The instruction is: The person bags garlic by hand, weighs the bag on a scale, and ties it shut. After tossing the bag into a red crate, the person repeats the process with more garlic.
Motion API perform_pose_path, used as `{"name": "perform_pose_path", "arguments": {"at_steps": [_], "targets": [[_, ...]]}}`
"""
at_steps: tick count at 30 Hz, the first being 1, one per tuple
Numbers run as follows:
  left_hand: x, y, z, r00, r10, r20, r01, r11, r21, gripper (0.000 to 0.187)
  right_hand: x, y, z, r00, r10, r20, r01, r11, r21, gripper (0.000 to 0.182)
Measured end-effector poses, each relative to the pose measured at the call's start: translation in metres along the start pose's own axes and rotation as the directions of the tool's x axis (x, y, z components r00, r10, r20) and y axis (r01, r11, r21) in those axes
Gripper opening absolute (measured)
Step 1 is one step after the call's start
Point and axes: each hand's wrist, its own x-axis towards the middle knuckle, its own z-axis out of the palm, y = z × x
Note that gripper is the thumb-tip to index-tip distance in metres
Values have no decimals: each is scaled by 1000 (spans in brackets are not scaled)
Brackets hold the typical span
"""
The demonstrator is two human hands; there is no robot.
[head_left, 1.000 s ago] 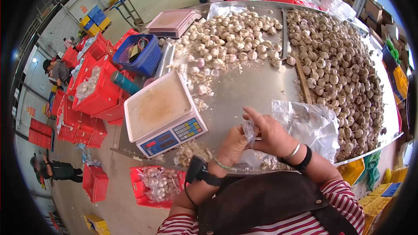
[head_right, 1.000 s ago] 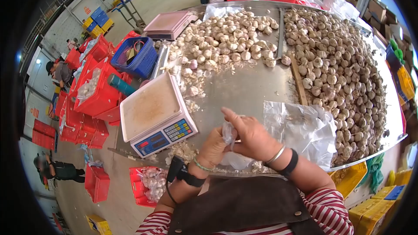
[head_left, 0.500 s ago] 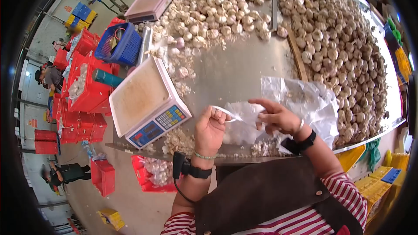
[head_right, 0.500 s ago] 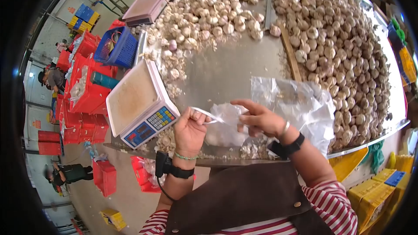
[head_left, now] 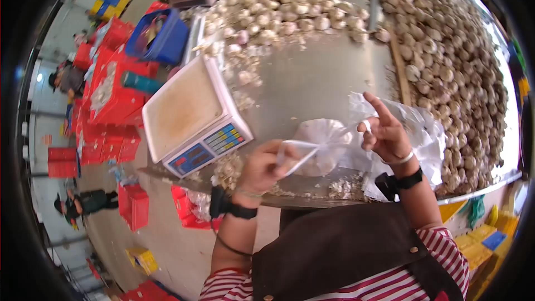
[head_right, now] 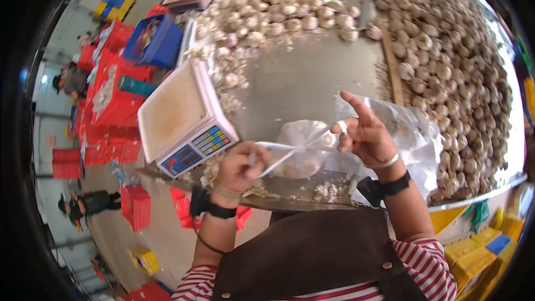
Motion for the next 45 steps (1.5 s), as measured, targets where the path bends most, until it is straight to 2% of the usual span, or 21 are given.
{"name": "perform_pose_path", "arguments": {"at_steps": [1,5,7,9,11,12,17,19,21,23,25,27,29,30,33,35,37,39,43,44,45], "targets": [[6,0,12,997,0,75,-15,978,206,29,-1,-5,26,999,40,-8,-41,991,-127,78],[46,-26,56,999,-36,28,34,997,72,61,5,19,51,993,63,101,12,793,-609,95],[65,-49,52,981,179,-71,-188,969,-160,44,-1,37,54,988,40,149,78,705,-705,95],[50,-37,52,992,43,-122,-80,945,-318,22,-14,39,47,997,46,61,13,682,-731,91],[58,-62,4,979,55,-196,-129,914,-386,14,-8,37,9,912,-401,-82,177,566,-805,62],[61,-70,-14,970,37,-241,-143,887,-440,7,-7,19,-9,935,-304,-184,209,889,-407,49],[33,-52,2,977,156,-144,-213,677,-705,10,-4,31,3,983,148,-109,-179,639,-748,47],[22,-48,-34,997,71,28,-66,985,-157,18,8,0,-38,973,-27,-230,-157,652,-742,44],[36,-55,-60,997,-45,-65,39,995,-97,26,22,-6,-27,986,-5,-164,-116,685,-719,39],[31,-54,-51,835,483,-263,-192,705,683,36,36,7,-21,983,-61,-171,-68,749,-659,38],[9,-41,-41,843,440,-309,-177,770,613,39,32,29,74,990,-95,-107,-5,723,-690,38],[-8,-44,-32,689,723,-41,-466,486,739,35,26,68,162,975,-146,170,224,608,-762,45],[-31,-42,-24,682,715,156,-499,299,813,29,24,103,202,902,5,431,359,544,-759,57],[-45,-36,-28,803,566,185,-434,343,833,24,24,108,217,890,94,446,295,625,-722,68],[-147,10,-37,761,647,51,-406,412,816,12,29,119,248,838,36,545,347,736,-581,73],[-204,17,-73,730,684,-9,-378,415,828,14,37,139,280,822,-74,564,527,473,-706,62],[-251,9,-113,493,855,-163,-361,372,855,17,55,148,287,730,2,683,641,344,-686,47],[-296,-7,-157,516,704,-488,-281,677,680,18,58,143,285,613,23,790,738,340,-583,39],[-342,-43,-248,448,589,-672,109,711,695,22,38,104,289,266,-43,963,948,195,-253,27],[-343,-54,-266,388,732,-560,77,580,811,20,30,96,293,234,-47,971,961,166,-223,27],[-348,-62,-286,478,487,-731,261,716,647,28,24,84,297,218,-55,975,968,141,-208,28]]}}
